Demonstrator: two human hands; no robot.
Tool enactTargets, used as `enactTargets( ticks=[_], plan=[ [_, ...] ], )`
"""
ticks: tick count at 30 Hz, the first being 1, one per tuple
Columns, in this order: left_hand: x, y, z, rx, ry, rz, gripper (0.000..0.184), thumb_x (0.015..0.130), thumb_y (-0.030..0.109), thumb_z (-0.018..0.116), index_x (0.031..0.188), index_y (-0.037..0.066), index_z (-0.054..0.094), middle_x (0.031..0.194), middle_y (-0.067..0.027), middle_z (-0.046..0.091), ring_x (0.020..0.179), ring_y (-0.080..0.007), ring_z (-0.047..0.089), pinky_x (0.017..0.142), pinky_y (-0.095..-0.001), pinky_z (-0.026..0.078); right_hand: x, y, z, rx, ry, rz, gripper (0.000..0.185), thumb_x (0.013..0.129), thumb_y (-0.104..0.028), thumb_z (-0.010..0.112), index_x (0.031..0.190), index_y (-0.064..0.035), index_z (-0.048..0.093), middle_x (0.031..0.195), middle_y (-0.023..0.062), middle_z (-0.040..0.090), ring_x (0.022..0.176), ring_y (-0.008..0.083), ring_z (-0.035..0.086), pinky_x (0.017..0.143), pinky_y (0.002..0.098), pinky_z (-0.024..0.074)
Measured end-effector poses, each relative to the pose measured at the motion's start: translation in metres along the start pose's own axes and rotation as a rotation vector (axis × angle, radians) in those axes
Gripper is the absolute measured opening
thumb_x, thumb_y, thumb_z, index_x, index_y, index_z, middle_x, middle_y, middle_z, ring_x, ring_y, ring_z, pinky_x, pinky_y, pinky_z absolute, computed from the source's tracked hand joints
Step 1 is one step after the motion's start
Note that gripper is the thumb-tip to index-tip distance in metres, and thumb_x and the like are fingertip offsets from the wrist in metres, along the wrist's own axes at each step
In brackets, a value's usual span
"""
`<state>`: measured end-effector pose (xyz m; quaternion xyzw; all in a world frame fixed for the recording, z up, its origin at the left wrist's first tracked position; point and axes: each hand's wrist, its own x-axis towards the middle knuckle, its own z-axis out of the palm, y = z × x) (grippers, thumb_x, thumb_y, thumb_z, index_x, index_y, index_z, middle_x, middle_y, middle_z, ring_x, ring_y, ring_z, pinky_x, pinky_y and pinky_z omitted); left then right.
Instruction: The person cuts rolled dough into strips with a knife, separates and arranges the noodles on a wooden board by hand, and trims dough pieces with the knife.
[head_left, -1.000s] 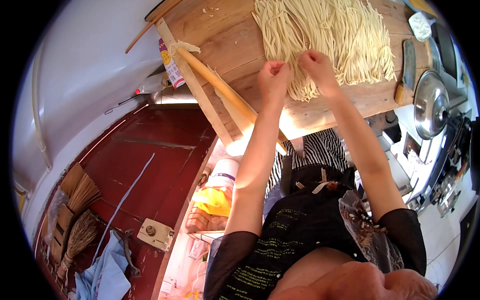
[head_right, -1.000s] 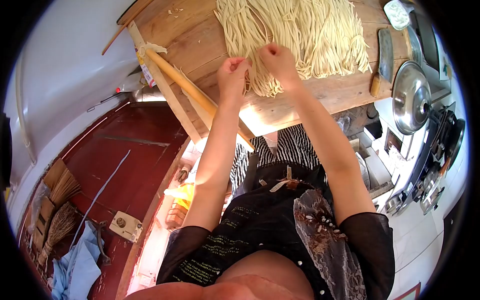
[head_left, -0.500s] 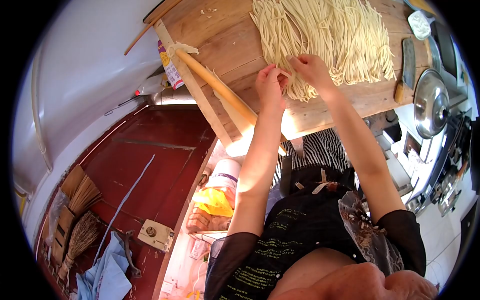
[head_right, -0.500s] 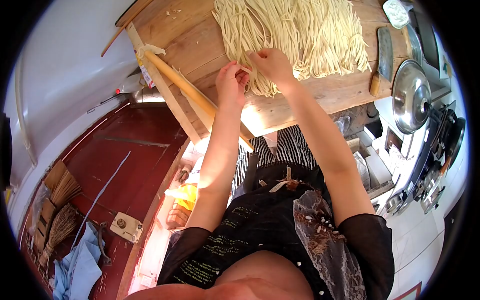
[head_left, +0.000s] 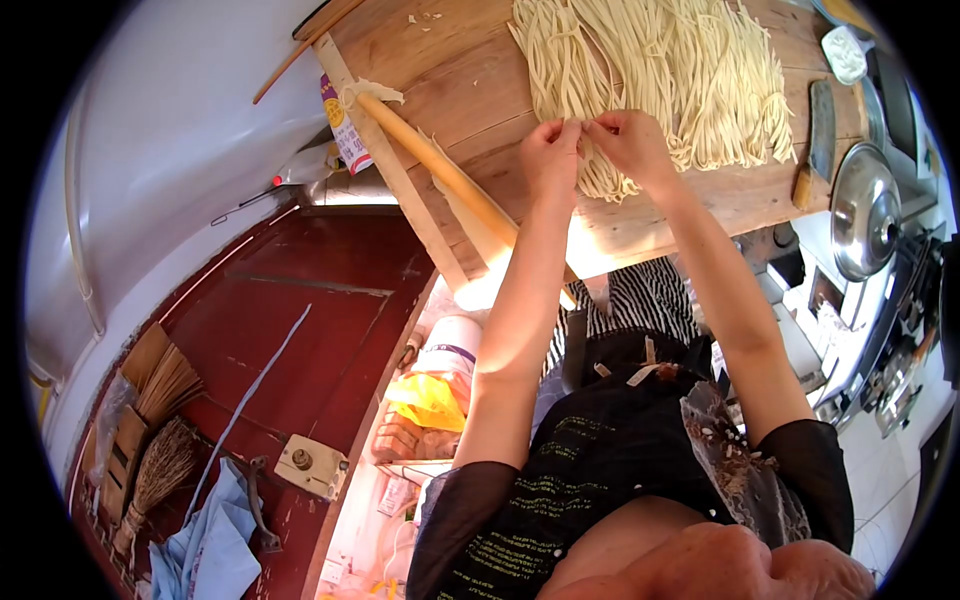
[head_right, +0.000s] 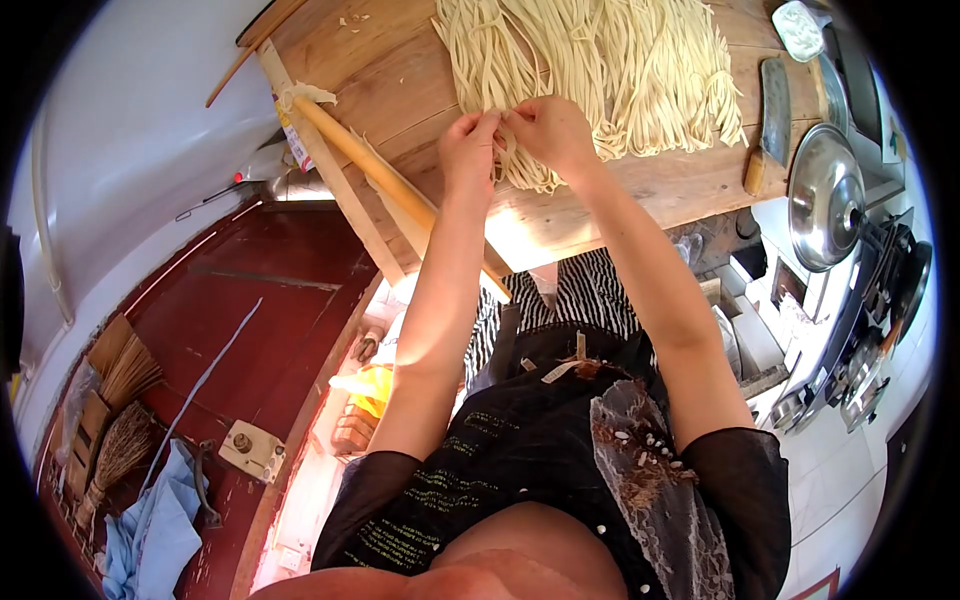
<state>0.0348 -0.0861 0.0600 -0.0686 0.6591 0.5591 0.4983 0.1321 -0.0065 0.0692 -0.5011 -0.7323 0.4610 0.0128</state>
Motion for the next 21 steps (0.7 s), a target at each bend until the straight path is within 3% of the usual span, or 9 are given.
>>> enactTargets(
  ticks=[5,8,10,11,14,17,18,19,21],
  plan=[
    [0.008,-0.004,-0.007,0.011,-0.024,0.016,0.010,0.088,0.012,0.068,0.085,0.003,0.064,0.068,-0.0014,0.059,0.059,-0.0086,0.053,0.053,-0.0216,0.039,-0.003,0.015,0.001,0.067,0.106,-0.121,0.028,0.086,-0.028,0.064,0.087,-0.0026,0.075,0.068,0.0112,0.068,0.056,0.0252,0.063,0.056,0.0377,0.0481],
    [0.009,-0.002,-0.018,-0.105,-0.025,-0.017,0.011,0.090,0.014,0.064,0.091,0.003,0.063,0.079,-0.0045,0.063,0.072,-0.0112,0.058,0.065,-0.0233,0.045,-0.005,0.026,-0.005,0.516,0.167,0.140,0.026,0.088,-0.024,0.061,0.087,0.0001,0.072,0.073,0.0085,0.070,0.057,0.0179,0.062,0.052,0.0317,0.0460],
    [0.010,0.002,-0.025,-0.427,0.019,-0.042,0.013,0.091,0.017,0.060,0.093,0.004,0.061,0.090,-0.0070,0.064,0.089,-0.0164,0.059,0.083,-0.0288,0.047,-0.002,0.029,-0.017,1.015,0.383,0.490,0.017,0.088,-0.015,0.063,0.100,-0.0028,0.067,0.089,0.0059,0.068,0.069,0.0124,0.062,0.053,0.0245,0.0426],
    [0.009,0.004,-0.029,-0.518,-0.001,-0.081,0.015,0.091,0.018,0.058,0.095,0.004,0.060,0.093,-0.0079,0.062,0.101,-0.0210,0.057,0.096,-0.0347,0.043,-0.001,0.035,-0.019,1.014,0.384,0.492,0.017,0.088,-0.015,0.063,0.100,-0.0028,0.067,0.089,0.0059,0.068,0.069,0.0124,0.062,0.053,0.0245,0.0426],
    [0.018,-0.008,-0.037,-0.665,-0.002,-0.101,0.014,0.090,0.018,0.062,0.095,0.006,0.060,0.082,-0.0034,0.060,0.083,-0.0176,0.059,0.081,-0.0337,0.049,0.000,0.049,-0.012,1.265,0.391,0.523,0.019,0.087,-0.013,0.061,0.104,-0.0037,0.063,0.096,0.0059,0.068,0.072,0.0145,0.064,0.052,0.0263,0.0432],
    [0.017,-0.010,-0.030,-0.564,-0.058,-0.106,0.012,0.089,0.015,0.062,0.095,0.004,0.060,0.078,-0.0033,0.057,0.079,-0.0210,0.058,0.084,-0.0396,0.050,0.000,0.036,0.001,0.836,0.258,0.304,0.016,0.086,-0.019,0.060,0.087,-0.0051,0.066,0.085,0.0103,0.071,0.067,0.0173,0.065,0.056,0.0306,0.0480],
    [0.015,-0.009,-0.025,-0.563,-0.059,-0.107,0.012,0.089,0.015,0.062,0.095,0.004,0.060,0.078,-0.0033,0.057,0.079,-0.0210,0.058,0.084,-0.0396,0.050,0.001,0.027,0.004,0.478,0.244,0.185,0.017,0.084,-0.021,0.062,0.085,-0.0055,0.067,0.082,0.0109,0.071,0.068,0.0208,0.066,0.058,0.0342,0.0495],
    [0.012,-0.009,-0.018,-0.498,-0.065,-0.078,0.012,0.088,0.014,0.064,0.094,0.004,0.060,0.076,-0.0027,0.056,0.075,-0.0195,0.056,0.081,-0.0386,0.051,0.003,0.019,0.006,0.120,0.225,0.066,0.018,0.082,-0.023,0.064,0.083,-0.0060,0.069,0.079,0.0115,0.070,0.068,0.0244,0.067,0.060,0.0379,0.0510],
    [0.007,-0.006,-0.009,-0.446,-0.048,-0.093,0.011,0.087,0.010,0.067,0.093,0.005,0.060,0.076,-0.0026,0.056,0.070,-0.0157,0.056,0.070,-0.0335,0.052,0.007,0.007,0.008,-0.041,0.181,0.075,0.019,0.080,-0.024,0.065,0.081,-0.0065,0.069,0.077,0.0121,0.069,0.069,0.0264,0.067,0.062,0.0386,0.0518]
  ],
)
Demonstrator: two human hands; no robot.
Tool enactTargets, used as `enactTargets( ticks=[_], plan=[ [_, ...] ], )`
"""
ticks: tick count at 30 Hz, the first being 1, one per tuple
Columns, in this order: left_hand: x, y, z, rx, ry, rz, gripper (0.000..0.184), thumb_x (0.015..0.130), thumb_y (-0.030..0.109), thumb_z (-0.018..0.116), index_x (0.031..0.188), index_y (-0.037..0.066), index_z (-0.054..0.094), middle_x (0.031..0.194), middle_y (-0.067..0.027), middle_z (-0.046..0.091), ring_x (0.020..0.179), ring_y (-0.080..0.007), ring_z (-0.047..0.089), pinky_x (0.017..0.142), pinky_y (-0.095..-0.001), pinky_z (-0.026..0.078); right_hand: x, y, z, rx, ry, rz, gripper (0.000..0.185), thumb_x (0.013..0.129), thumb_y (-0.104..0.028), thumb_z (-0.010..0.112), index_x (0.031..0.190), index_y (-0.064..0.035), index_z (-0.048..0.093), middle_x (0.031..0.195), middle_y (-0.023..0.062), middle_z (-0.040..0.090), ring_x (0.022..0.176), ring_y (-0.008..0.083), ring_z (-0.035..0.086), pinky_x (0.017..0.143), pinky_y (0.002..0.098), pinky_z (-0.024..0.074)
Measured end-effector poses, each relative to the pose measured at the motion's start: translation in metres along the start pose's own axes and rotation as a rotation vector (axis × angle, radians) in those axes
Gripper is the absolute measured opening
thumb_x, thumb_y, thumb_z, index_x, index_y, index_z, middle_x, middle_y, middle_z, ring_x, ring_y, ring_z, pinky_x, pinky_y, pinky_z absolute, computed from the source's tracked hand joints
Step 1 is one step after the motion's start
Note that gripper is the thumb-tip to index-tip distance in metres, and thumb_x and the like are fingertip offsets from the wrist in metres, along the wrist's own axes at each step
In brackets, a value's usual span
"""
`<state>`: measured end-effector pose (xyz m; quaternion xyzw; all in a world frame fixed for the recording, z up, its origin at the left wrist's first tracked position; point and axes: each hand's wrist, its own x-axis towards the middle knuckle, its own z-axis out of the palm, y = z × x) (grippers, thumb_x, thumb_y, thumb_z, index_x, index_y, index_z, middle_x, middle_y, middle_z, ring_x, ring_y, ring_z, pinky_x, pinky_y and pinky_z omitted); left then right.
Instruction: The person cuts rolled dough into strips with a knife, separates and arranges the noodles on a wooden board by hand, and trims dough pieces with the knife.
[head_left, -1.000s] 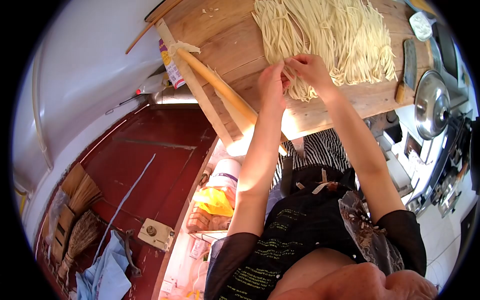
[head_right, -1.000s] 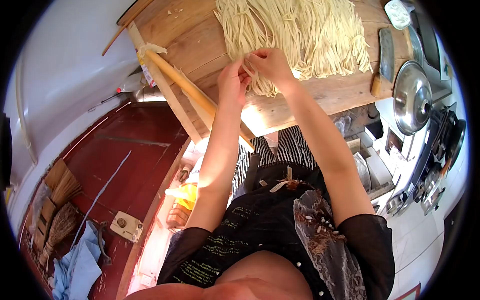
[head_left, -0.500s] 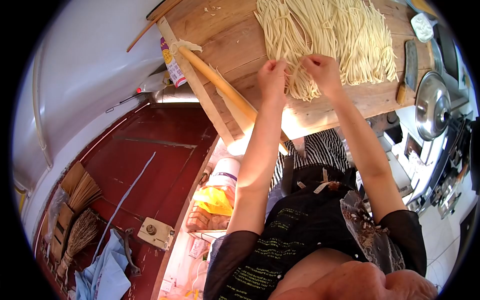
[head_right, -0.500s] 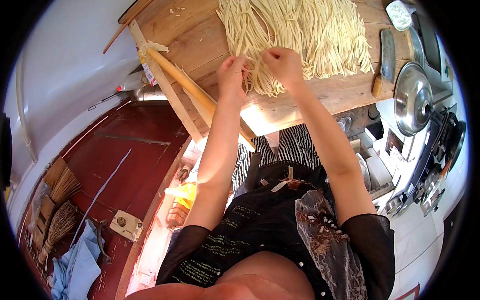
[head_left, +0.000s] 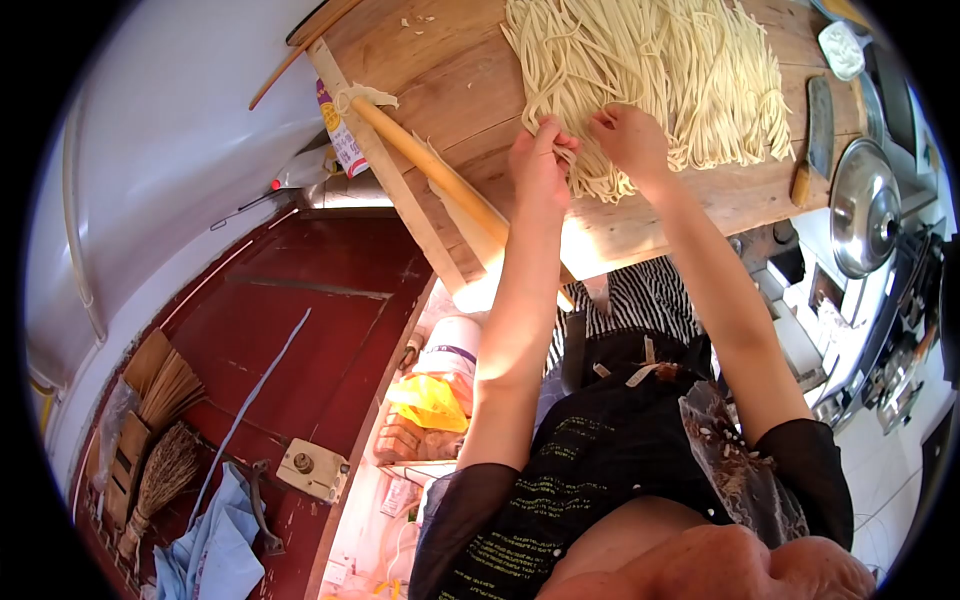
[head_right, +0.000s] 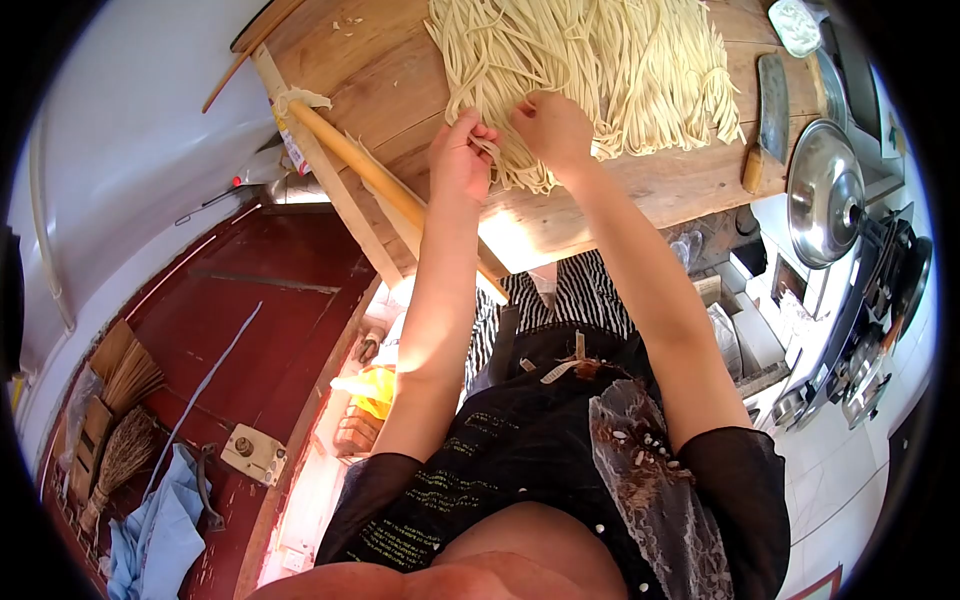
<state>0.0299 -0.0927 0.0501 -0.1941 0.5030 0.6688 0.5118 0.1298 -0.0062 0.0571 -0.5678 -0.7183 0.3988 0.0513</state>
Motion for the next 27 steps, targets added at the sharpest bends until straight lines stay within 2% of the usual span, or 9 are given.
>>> enactTargets(
  ticks=[5,8,12,16,17,19,23,25,27],
  plan=[
    [-0.004,-0.001,0.007,0.162,0.040,0.025,0.008,0.088,0.011,0.066,0.090,0.005,0.061,0.074,-0.0029,0.058,0.068,-0.0147,0.058,0.058,-0.0292,0.048,0.004,-0.003,0.000,-0.230,-0.054,-0.021,0.023,0.077,-0.029,0.066,0.080,-0.0064,0.071,0.072,0.0117,0.069,0.069,0.0281,0.068,0.063,0.0389,0.0529],
    [-0.005,-0.002,0.011,0.291,0.048,0.062,0.010,0.089,0.013,0.066,0.087,0.004,0.063,0.073,-0.0033,0.060,0.067,-0.0130,0.058,0.055,-0.0275,0.045,0.001,0.000,-0.007,-0.034,-0.123,0.105,0.022,0.078,-0.028,0.065,0.079,-0.0071,0.070,0.072,0.0122,0.069,0.067,0.0287,0.067,0.062,0.0394,0.0521],
    [-0.010,0.003,0.020,0.520,0.022,0.024,0.017,0.092,0.019,0.063,0.086,0.004,0.063,0.072,-0.0010,0.059,0.060,-0.0100,0.055,0.053,-0.0245,0.046,-0.003,0.016,-0.012,0.184,-0.183,0.070,0.019,0.079,-0.022,0.066,0.079,-0.0024,0.067,0.065,0.0086,0.064,0.060,0.0191,0.063,0.056,0.0319,0.0485],
    [-0.002,-0.002,0.017,0.545,-0.042,0.017,0.016,0.092,0.020,0.063,0.090,0.004,0.064,0.072,-0.0010,0.059,0.062,-0.0096,0.055,0.058,-0.0242,0.046,-0.008,0.023,-0.007,0.548,-0.269,0.112,0.022,0.080,-0.018,0.068,0.087,0.0023,0.063,0.065,0.0039,0.057,0.057,0.0093,0.056,0.054,0.0244,0.0450],
    [0.000,-0.004,0.016,0.452,-0.050,0.118,0.016,0.092,0.021,0.063,0.092,0.004,0.064,0.071,-0.0011,0.059,0.063,-0.0095,0.055,0.060,-0.0241,0.045,-0.008,0.023,-0.011,0.548,-0.268,0.111,0.022,0.080,-0.018,0.068,0.087,0.0023,0.063,0.065,0.0039,0.057,0.057,0.0093,0.056,0.054,0.0244,0.0450],
    [-0.001,-0.002,0.016,0.360,-0.057,0.217,0.017,0.093,0.021,0.063,0.094,0.005,0.064,0.070,-0.0012,0.058,0.065,-0.0094,0.056,0.062,-0.0240,0.045,-0.013,0.008,-0.026,0.756,-0.281,0.392,0.028,0.081,-0.022,0.070,0.093,0.0033,0.063,0.068,0.0035,0.057,0.058,0.0092,0.056,0.054,0.0251,0.0447],
    [-0.013,0.016,0.013,0.323,0.032,0.189,0.017,0.096,0.019,0.059,0.101,0.004,0.063,0.074,-0.0008,0.060,0.068,-0.0082,0.054,0.064,-0.0234,0.044,-0.008,0.021,-0.028,0.508,-0.366,0.294,0.033,0.083,-0.026,0.069,0.097,0.0034,0.065,0.069,0.0036,0.058,0.062,0.0095,0.059,0.054,0.0252,0.0444],
    [-0.019,0.016,0.009,0.357,0.042,0.191,0.017,0.096,0.019,0.058,0.103,0.004,0.063,0.076,-0.0004,0.060,0.069,-0.0079,0.054,0.065,-0.0233,0.045,-0.009,0.010,-0.039,0.278,-0.553,0.195,0.035,0.086,-0.030,0.066,0.101,0.0015,0.066,0.072,0.0054,0.062,0.066,0.0151,0.062,0.058,0.0297,0.0473],
    [-0.021,0.008,0.004,0.443,0.012,0.220,0.017,0.096,0.020,0.060,0.102,0.005,0.064,0.076,-0.0026,0.063,0.069,-0.0102,0.057,0.072,-0.0240,0.045,-0.007,0.008,-0.043,0.100,-0.541,0.104,0.034,0.086,-0.030,0.065,0.100,0.0008,0.067,0.074,0.0078,0.064,0.069,0.0186,0.064,0.062,0.0323,0.0485]
  ],
)
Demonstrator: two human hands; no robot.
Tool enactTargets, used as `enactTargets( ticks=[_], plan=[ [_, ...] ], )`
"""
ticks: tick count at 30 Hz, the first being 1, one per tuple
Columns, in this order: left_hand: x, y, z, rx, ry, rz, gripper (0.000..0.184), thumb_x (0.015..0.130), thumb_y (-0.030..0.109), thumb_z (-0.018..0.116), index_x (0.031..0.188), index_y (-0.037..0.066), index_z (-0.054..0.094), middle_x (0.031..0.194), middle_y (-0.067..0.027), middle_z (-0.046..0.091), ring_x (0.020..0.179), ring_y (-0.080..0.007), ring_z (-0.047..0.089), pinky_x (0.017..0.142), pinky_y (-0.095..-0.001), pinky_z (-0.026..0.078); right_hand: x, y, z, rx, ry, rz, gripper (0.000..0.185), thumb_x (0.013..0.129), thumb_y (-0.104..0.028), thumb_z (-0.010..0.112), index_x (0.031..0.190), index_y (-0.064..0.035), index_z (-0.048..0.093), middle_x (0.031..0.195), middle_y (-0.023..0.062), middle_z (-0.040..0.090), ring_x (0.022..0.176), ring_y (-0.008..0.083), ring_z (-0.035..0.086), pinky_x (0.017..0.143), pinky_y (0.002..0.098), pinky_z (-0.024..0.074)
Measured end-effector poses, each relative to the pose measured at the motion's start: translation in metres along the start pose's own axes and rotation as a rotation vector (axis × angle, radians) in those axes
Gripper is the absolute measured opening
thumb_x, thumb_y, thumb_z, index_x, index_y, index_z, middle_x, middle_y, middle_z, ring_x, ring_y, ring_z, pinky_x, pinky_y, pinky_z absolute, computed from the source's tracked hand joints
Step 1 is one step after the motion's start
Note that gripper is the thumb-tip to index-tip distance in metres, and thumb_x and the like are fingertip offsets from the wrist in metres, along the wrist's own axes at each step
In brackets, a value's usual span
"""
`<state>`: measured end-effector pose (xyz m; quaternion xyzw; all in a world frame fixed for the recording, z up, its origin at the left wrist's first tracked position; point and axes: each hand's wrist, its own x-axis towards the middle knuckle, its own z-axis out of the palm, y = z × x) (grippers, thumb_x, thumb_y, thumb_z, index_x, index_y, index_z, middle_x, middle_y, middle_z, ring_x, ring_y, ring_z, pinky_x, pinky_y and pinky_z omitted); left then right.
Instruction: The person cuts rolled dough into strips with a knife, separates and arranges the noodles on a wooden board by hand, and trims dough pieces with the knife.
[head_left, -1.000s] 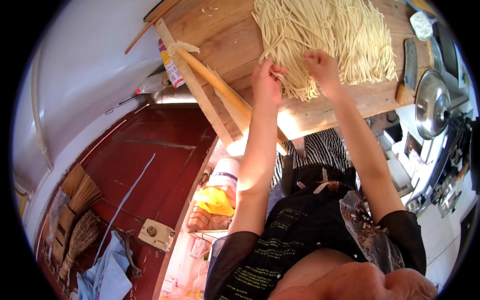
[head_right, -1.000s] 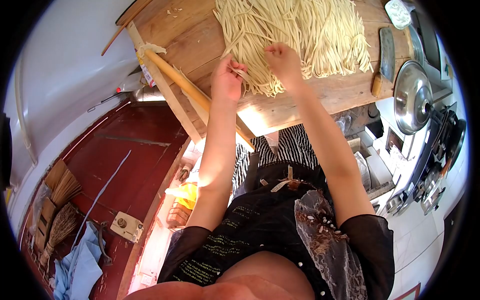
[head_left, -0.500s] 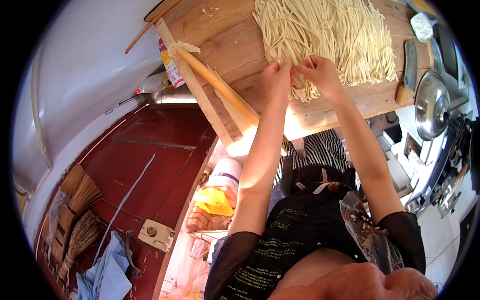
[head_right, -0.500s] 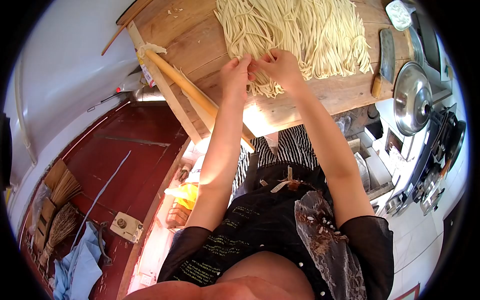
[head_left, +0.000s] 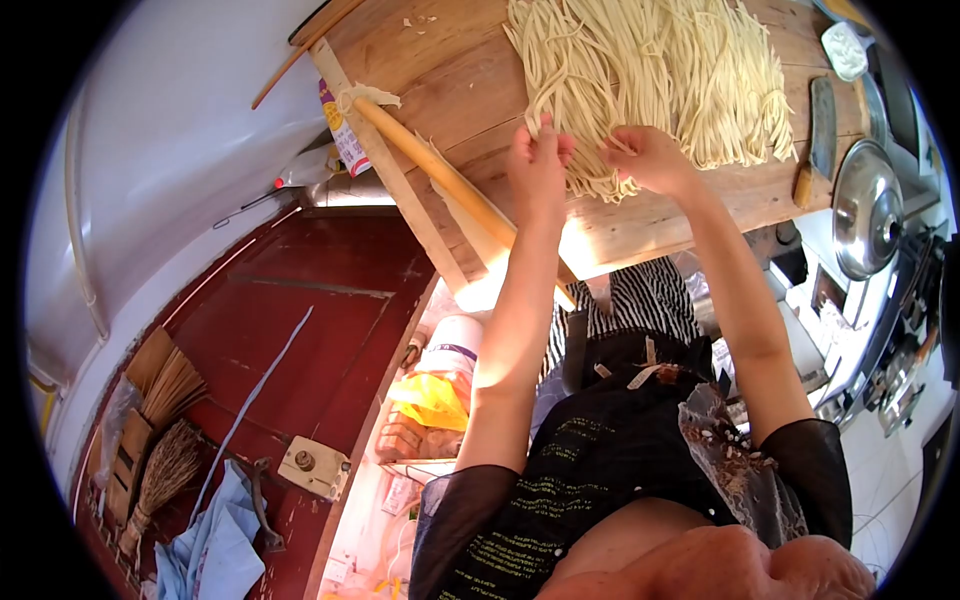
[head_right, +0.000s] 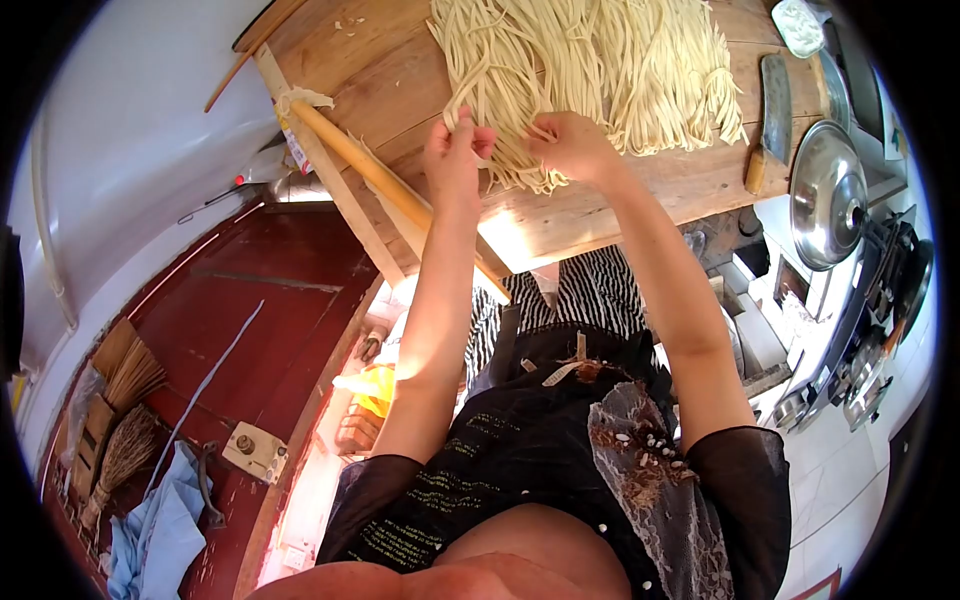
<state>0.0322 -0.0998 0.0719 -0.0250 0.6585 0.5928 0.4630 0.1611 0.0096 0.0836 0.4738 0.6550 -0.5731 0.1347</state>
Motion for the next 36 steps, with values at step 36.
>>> enactTargets(
  ticks=[36],
  plan=[
    [-0.043,-0.021,0.011,0.455,-0.476,0.173,0.041,0.090,0.015,0.066,0.124,0.001,0.049,0.106,-0.0124,0.066,0.107,-0.0210,0.062,0.091,-0.0338,0.047,0.062,-0.064,-0.046,0.725,0.466,-0.314,0.027,0.096,-0.009,0.049,0.121,-0.0045,0.058,0.072,0.0049,0.063,0.055,0.0099,0.056,0.045,0.0271,0.0447]
  ],
)
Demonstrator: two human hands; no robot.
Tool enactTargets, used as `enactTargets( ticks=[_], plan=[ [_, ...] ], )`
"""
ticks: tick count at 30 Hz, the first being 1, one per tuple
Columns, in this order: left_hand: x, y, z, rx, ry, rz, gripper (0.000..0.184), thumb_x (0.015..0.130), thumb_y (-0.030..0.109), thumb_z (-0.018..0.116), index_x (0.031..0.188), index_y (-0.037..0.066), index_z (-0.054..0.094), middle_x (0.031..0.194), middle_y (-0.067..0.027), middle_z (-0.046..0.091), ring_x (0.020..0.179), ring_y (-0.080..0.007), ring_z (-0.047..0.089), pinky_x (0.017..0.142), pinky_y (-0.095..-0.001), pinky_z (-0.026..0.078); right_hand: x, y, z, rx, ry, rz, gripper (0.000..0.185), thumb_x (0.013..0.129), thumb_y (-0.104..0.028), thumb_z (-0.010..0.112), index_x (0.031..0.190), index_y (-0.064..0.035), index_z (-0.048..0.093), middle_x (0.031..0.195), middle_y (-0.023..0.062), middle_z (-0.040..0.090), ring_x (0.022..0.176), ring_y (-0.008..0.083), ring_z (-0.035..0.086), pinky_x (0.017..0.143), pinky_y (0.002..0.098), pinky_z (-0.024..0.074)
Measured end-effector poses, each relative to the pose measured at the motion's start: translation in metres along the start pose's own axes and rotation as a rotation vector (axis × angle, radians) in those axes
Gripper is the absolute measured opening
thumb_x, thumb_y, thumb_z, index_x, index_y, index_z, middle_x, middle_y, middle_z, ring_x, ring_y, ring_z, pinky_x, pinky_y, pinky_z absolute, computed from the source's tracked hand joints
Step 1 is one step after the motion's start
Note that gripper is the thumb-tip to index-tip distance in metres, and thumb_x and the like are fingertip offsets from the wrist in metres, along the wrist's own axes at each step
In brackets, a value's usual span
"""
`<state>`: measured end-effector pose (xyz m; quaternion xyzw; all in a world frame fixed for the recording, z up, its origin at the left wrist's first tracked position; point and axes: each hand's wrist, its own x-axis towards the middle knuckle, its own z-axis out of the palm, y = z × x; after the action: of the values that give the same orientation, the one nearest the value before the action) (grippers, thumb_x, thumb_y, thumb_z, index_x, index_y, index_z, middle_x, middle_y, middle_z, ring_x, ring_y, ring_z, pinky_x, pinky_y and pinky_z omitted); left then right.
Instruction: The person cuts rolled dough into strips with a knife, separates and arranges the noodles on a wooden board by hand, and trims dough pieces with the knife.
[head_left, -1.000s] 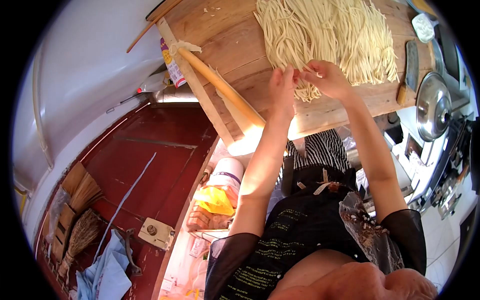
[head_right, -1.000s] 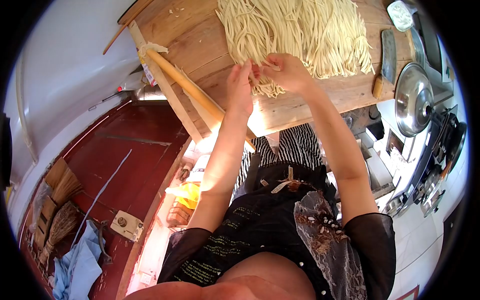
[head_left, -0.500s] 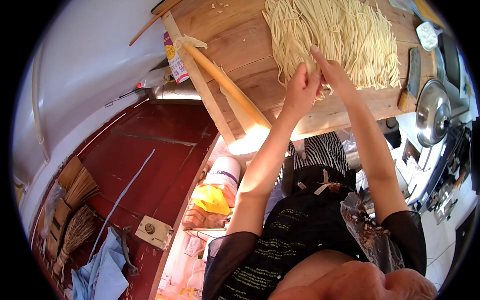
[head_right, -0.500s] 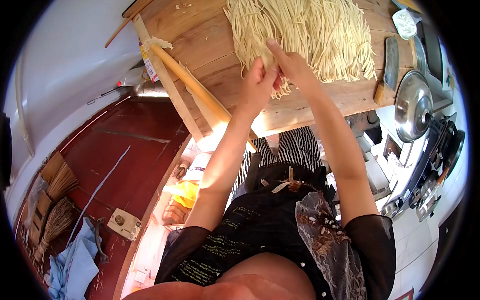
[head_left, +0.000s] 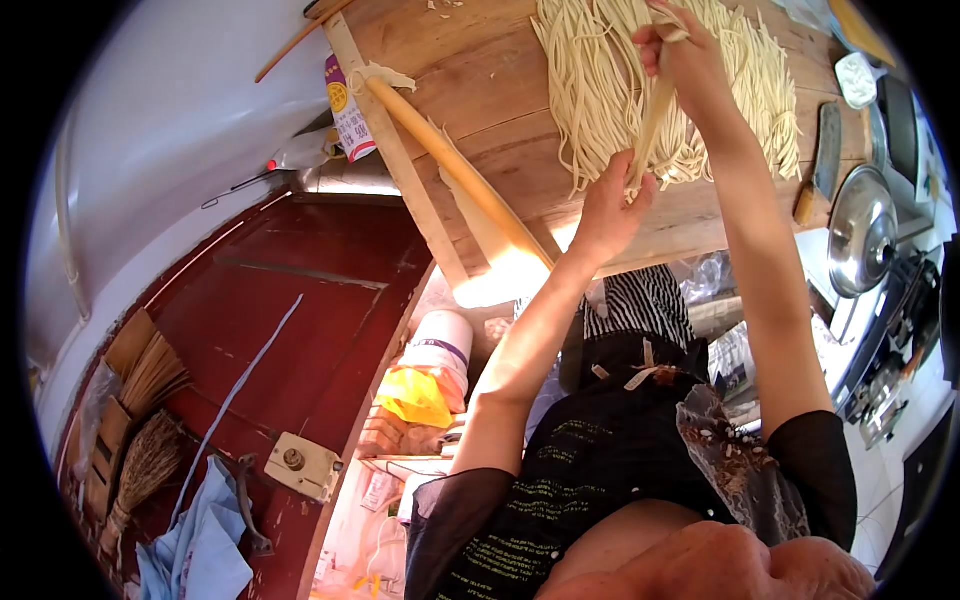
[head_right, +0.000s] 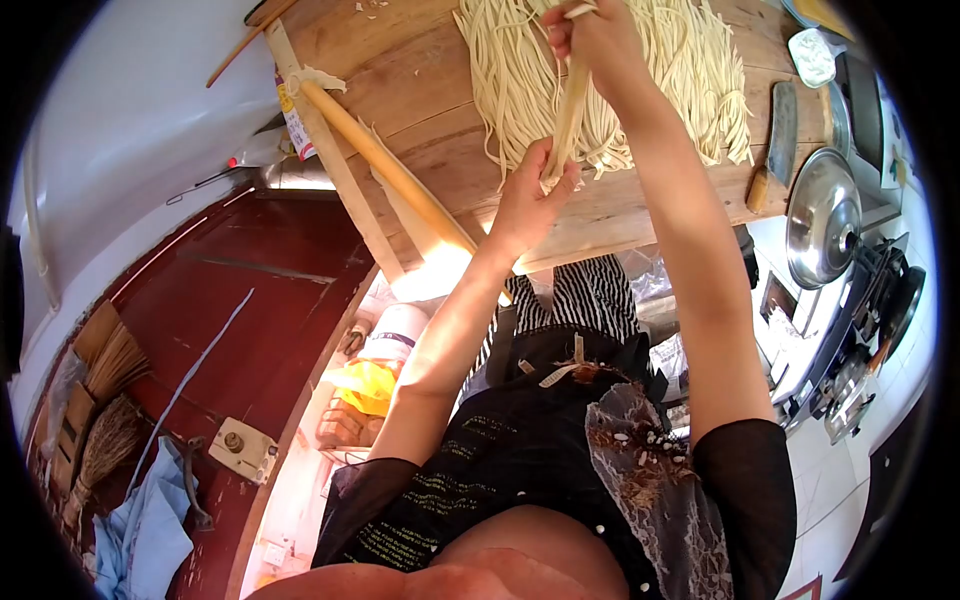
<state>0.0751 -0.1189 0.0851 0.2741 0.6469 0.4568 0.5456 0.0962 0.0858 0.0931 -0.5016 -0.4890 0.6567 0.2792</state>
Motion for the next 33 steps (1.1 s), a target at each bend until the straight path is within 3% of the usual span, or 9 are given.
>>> enactTargets(
  ticks=[5,7,8,10,11,14,17,22,33],
  plan=[
    [-0.001,-0.034,0.015,-0.052,0.152,0.200,0.053,0.089,0.012,0.063,0.137,0.003,0.041,0.130,-0.0173,0.054,0.119,-0.0356,0.052,0.097,-0.0419,0.044,0.078,0.043,0.013,-0.291,-0.186,-0.112,0.037,0.093,-0.008,0.053,0.130,-0.0069,0.054,0.079,0.0081,0.064,0.059,0.0154,0.059,0.052,0.0298,0.0493],
    [-0.005,-0.032,0.010,0.025,0.173,0.209,0.053,0.087,0.008,0.063,0.136,0.003,0.044,0.138,-0.0192,0.046,0.129,-0.0358,0.042,0.106,-0.0425,0.036,0.084,0.044,0.020,-0.862,0.330,-1.089,0.044,0.089,-0.014,0.063,0.132,-0.0086,0.053,0.093,0.0118,0.067,0.076,0.0242,0.064,0.069,0.0365,0.0532],
    [-0.003,-0.030,0.006,0.024,0.171,0.211,0.053,0.087,0.008,0.063,0.136,0.003,0.044,0.138,-0.0192,0.046,0.129,-0.0358,0.042,0.106,-0.0425,0.036,0.080,0.040,0.015,-0.864,0.332,-1.090,0.044,0.089,-0.014,0.063,0.132,-0.0086,0.053,0.093,0.0118,0.067,0.076,0.0242,0.064,0.069,0.0365,0.0532],
    [0.001,-0.026,-0.001,0.305,0.268,0.273,0.050,0.084,0.007,0.063,0.133,0.004,0.050,0.138,-0.0214,0.044,0.131,-0.0378,0.039,0.110,-0.0460,0.033,0.044,0.013,0.008,-0.882,0.010,-0.574,0.058,0.086,-0.017,0.068,0.140,-0.0140,0.046,0.117,0.0177,0.065,0.106,0.0254,0.064,0.092,0.0406,0.0493],
    [0.006,-0.024,-0.003,0.301,0.267,0.273,0.050,0.084,0.007,0.063,0.133,0.004,0.050,0.138,-0.0214,0.044,0.131,-0.0378,0.039,0.110,-0.0460,0.033,0.027,0.013,0.006,-0.886,0.010,-0.574,0.058,0.086,-0.017,0.068,0.140,-0.0140,0.046,0.117,0.0177,0.065,0.106,0.0254,0.064,0.092,0.0406,0.0493],
    [0.034,-0.021,-0.015,0.511,0.405,0.436,0.045,0.083,0.005,0.062,0.127,0.003,0.055,0.141,-0.0245,0.040,0.136,-0.0441,0.031,0.113,-0.0498,0.028,-0.003,0.047,0.001,-1.096,-0.125,-0.796,0.013,0.082,-0.015,0.069,0.094,-0.0114,0.072,0.094,0.0088,0.064,0.094,0.0306,0.058,0.081,0.0400,0.0484],
    [0.057,-0.025,-0.032,0.838,0.413,0.458,0.045,0.084,0.011,0.063,0.128,0.005,0.055,0.147,-0.0225,0.034,0.135,-0.0501,0.027,0.112,-0.0540,0.027,-0.019,0.056,-0.005,-1.121,-0.175,-0.925,0.014,0.078,-0.009,0.068,0.091,-0.0104,0.073,0.086,0.0086,0.063,0.087,0.0301,0.058,0.076,0.0401,0.0490],
    [0.060,-0.028,-0.038,0.785,0.413,0.414,0.048,0.083,0.010,0.063,0.130,0.003,0.053,0.148,-0.0246,0.032,0.138,-0.0466,0.027,0.112,-0.0520,0.029,-0.018,0.061,-0.017,-1.207,0.072,-0.795,0.017,0.078,-0.011,0.068,0.094,-0.0121,0.073,0.086,0.0072,0.062,0.088,0.0284,0.057,0.075,0.0392,0.0468],
    [0.058,-0.030,-0.039,0.548,0.615,0.309,0.050,0.084,0.010,0.063,0.132,0.002,0.050,0.142,-0.0248,0.037,0.130,-0.0432,0.037,0.107,-0.0474,0.034,-0.011,0.065,0.009,-1.262,0.136,-0.699,0.011,0.079,-0.018,0.068,0.085,-0.0085,0.068,0.086,0.0092,0.063,0.088,0.0298,0.059,0.075,0.0406,0.0479]
  ],
)
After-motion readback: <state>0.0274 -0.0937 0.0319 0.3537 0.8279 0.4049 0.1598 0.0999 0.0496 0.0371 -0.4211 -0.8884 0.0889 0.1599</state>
